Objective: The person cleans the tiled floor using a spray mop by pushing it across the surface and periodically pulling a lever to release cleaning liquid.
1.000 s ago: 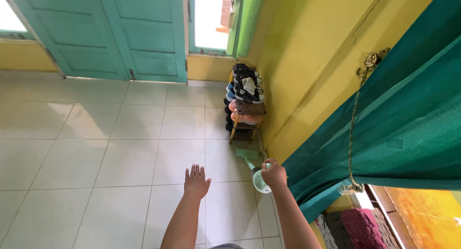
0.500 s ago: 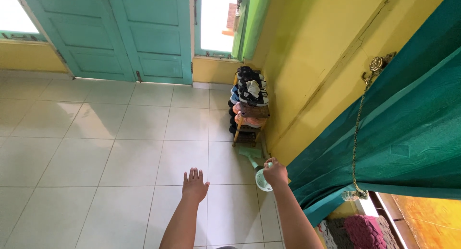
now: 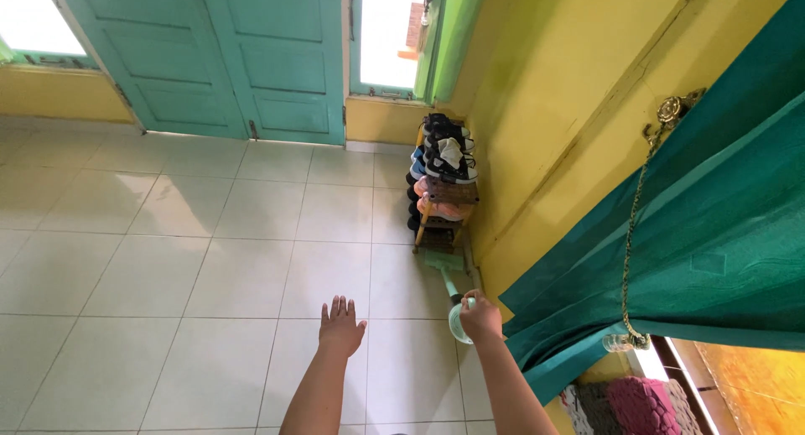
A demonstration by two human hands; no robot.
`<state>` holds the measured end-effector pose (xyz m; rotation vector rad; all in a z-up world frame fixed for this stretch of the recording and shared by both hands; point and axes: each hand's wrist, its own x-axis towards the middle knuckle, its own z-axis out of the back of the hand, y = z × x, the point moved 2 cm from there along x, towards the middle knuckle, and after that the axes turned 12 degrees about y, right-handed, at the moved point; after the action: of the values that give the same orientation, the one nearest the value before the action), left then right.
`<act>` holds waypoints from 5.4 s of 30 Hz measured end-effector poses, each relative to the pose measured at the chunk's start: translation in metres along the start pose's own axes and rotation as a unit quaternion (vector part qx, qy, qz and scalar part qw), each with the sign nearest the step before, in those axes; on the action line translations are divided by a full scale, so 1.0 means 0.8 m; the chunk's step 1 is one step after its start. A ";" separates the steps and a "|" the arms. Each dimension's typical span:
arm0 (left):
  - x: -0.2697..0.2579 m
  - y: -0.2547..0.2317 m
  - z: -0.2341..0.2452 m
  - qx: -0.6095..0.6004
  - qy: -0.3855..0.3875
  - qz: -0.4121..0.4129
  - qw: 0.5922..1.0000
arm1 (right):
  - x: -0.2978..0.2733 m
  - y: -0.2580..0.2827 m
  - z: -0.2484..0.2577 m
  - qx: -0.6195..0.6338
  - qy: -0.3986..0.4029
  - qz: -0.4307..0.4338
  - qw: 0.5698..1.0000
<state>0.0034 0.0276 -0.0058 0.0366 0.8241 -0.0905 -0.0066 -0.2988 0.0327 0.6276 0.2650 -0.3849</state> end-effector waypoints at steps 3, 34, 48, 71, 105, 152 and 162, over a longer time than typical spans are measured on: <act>-0.003 -0.002 -0.004 0.006 -0.004 -0.001 1.000 | -0.030 0.010 0.013 0.013 -0.007 0.006 1.000; -0.010 0.014 -0.029 -0.017 0.005 0.018 1.000 | -0.090 0.126 0.030 0.025 0.072 0.113 0.991; 0.062 0.098 0.017 -0.050 -0.012 0.024 0.998 | 0.008 0.200 -0.019 0.008 0.082 0.104 0.991; 0.155 0.278 0.159 -0.016 0.020 0.017 1.000 | 0.140 0.321 -0.101 -0.010 0.043 0.073 0.996; 0.350 0.120 0.388 -0.056 -0.003 0.040 0.998 | 0.430 0.349 -0.075 -0.024 0.030 0.123 0.992; 0.668 0.296 0.627 -0.063 -0.001 0.046 0.997 | 0.839 0.546 -0.066 -0.036 -0.002 0.056 0.998; 0.710 0.287 0.658 -0.093 -0.018 0.069 0.993 | 0.921 0.578 -0.030 -0.014 -0.019 0.087 0.996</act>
<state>0.7939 0.1828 -0.0664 -0.0827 0.7887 0.1152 0.8475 -0.1382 -0.0076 0.6093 0.1779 -0.2249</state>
